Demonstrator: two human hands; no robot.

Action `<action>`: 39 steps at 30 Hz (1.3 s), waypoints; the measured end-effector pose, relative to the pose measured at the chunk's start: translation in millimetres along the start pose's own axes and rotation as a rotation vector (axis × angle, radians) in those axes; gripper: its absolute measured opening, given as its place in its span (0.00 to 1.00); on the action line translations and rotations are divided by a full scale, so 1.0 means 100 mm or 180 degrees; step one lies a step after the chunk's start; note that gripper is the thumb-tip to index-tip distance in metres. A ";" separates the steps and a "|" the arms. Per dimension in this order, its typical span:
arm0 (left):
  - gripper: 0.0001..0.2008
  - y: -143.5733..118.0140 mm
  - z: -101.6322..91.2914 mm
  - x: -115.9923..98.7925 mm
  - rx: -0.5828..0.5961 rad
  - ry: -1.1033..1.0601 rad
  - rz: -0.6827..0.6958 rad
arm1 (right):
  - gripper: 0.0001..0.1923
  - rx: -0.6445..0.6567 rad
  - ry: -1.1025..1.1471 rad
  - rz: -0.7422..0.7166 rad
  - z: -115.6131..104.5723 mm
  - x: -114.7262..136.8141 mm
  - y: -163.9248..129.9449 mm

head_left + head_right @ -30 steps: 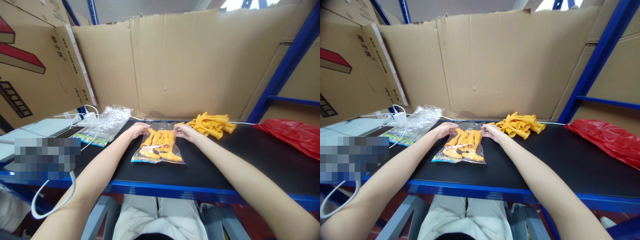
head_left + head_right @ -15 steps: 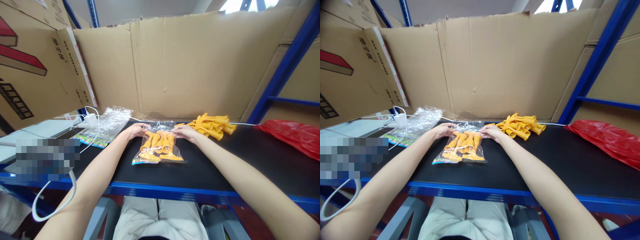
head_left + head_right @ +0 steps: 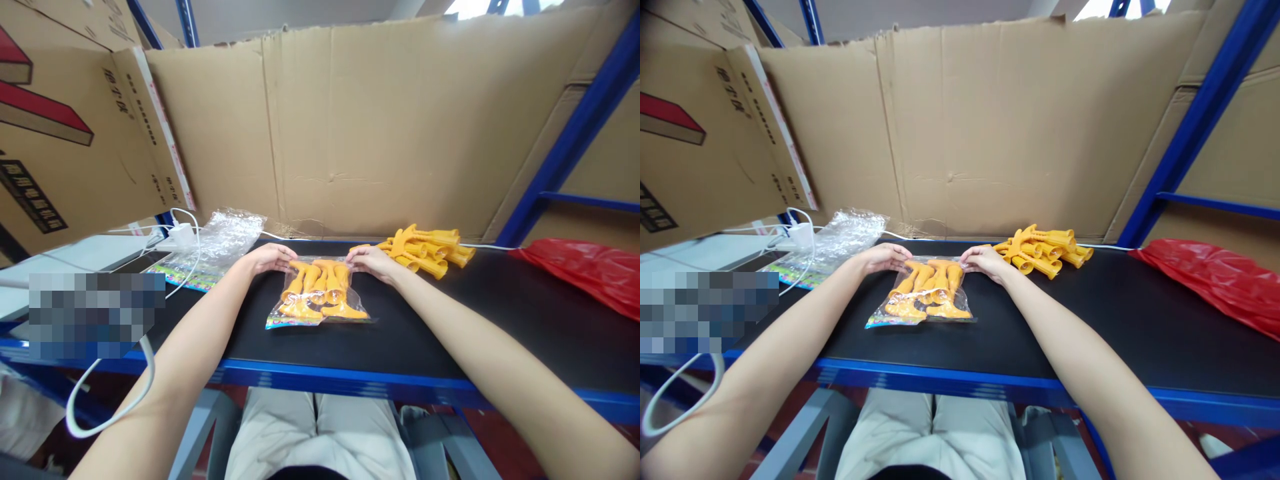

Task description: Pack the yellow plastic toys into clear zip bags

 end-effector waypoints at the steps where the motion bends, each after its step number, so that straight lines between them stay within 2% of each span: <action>1: 0.06 0.00 0.00 0.00 -0.0026 0.0037 0.0039 | 0.03 0.0000 -0.0057 -0.0045 0.01 0.01 -0.01; 6: 0.06 -0.02 0.05 -0.02 -0.0173 0.0432 0.0301 | 0.09 0.0014 -0.0887 -0.0391 0.07 0.11 -0.05; 10: 0.10 -0.01 0.13 -0.06 -0.0379 0.1068 0.0814 | 0.11 0.0063 -0.1480 -0.0583 0.12 0.19 -0.10; 15: 0.11 -0.01 0.19 -0.16 -0.0789 0.2727 0.1871 | 0.11 0.0048 -0.1557 -0.0488 0.12 0.23 -0.12; 18: 0.12 -0.02 0.19 -0.18 -0.0910 0.3255 0.2180 | 0.11 0.0100 -0.1316 -0.0298 0.08 0.21 -0.09; 22: 0.12 0.00 0.13 -0.14 -0.0991 0.3397 0.2163 | 0.12 0.0305 -0.0798 -0.0034 0.05 0.18 -0.10; 26: 0.12 0.04 0.06 -0.11 -0.1110 0.3397 0.1959 | 0.09 0.0369 -0.0794 0.0019 0.07 0.19 -0.12; 30: 0.11 0.06 0.06 -0.10 -0.1181 0.2713 0.1653 | 0.07 0.0328 -0.0954 0.0036 0.08 0.20 -0.14; 33: 0.08 0.10 0.08 -0.06 -0.1146 0.2200 0.1358 | 0.10 0.0388 -0.1133 -0.0097 0.10 0.21 -0.15; 36: 0.02 0.15 0.08 0.00 -0.1256 0.2049 0.1365 | 0.15 0.0486 -0.1343 -0.0313 0.14 0.23 -0.18; 39: 0.10 0.17 0.06 0.04 -0.1473 0.1832 0.1340 | 0.18 0.0492 -0.1491 -0.0413 0.18 0.25 -0.20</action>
Point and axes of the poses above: each hand's wrist, its own y-axis towards the middle knuckle, its own z-axis out of the palm, x = y × z, the point moved 3 cm from there along y, towards the middle knuckle, and after that the axes turned 5 degrees about -x, right-handed, at the moved point
